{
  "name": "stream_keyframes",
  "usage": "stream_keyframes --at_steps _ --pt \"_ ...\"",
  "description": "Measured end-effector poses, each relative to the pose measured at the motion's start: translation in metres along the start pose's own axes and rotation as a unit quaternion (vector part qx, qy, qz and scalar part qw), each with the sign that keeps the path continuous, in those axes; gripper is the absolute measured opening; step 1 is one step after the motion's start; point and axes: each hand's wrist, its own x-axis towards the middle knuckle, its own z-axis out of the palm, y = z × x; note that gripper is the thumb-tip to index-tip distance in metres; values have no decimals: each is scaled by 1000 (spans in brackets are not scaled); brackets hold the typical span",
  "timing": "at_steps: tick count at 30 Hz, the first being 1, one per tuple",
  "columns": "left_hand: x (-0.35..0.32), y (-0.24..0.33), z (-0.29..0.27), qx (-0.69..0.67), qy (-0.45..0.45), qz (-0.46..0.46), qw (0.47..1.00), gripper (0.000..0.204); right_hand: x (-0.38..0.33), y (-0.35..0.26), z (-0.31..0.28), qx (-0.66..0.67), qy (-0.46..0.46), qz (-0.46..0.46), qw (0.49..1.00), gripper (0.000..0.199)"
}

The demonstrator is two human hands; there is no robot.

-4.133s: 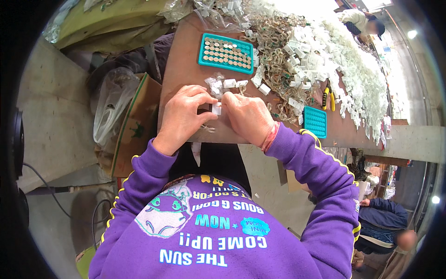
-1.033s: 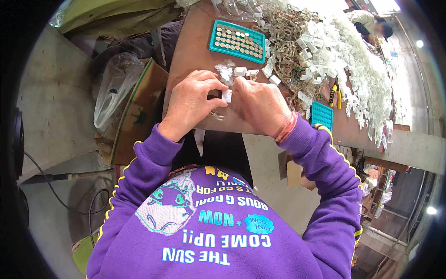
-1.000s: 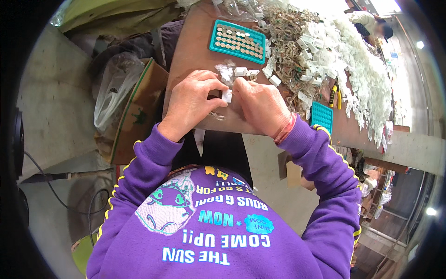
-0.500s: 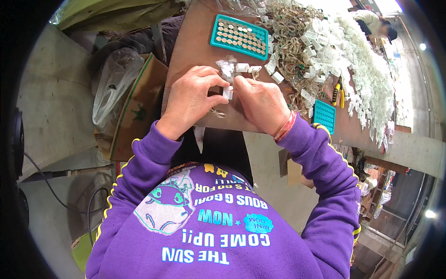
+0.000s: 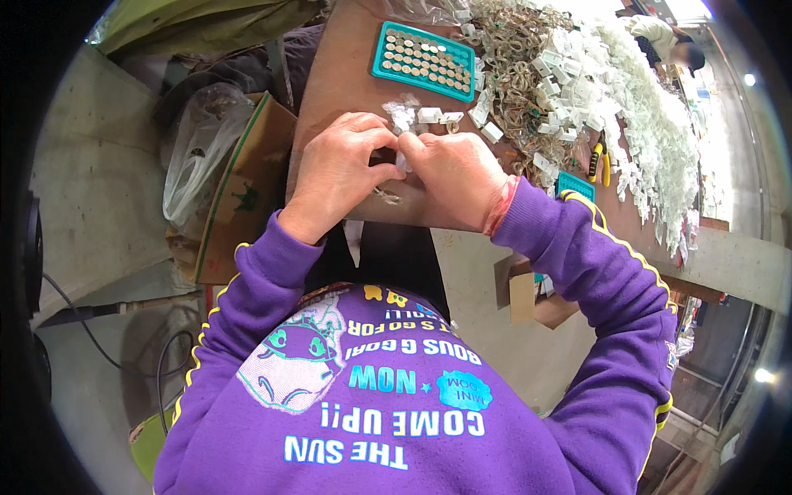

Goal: The person repeatedly picks small white plastic connectors from a pile on the table, separates them, and places them into a teal tray. The person also handles small metal pins and wires, inserting them into the connectors. The workspace is cluttered with loose components and tools.

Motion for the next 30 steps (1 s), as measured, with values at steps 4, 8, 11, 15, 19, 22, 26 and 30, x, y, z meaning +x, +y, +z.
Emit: stream_keyframes --at_steps 4,8,11,15,19,22,26,30 --pt "0 -1 1 -6 14 12 1000 23 -6 2 -7 9 42 7 999 22" --pt "-1 1 -2 -17 7 8 1000 24 -31 11 -24 178 218 114 953 5" --pt "0 3 -6 -43 1 3 999 27 -51 7 -5 188 217 184 940 6" --pt "0 6 -12 -221 -32 -144 964 30 -63 -3 37 150 276 177 933 8" --pt "-1 7 -19 -396 -24 -182 900 29 -60 1 56 151 316 187 918 11" --pt "-1 9 -21 -481 -19 -180 858 32 -60 3 56 117 361 197 904 15" --pt "-1 15 -17 -550 -5 -218 807 32 -62 2 50 159 363 207 895 18" --pt "4 13 -10 -641 40 -240 728 30 -42 1 44 114 390 126 905 19"
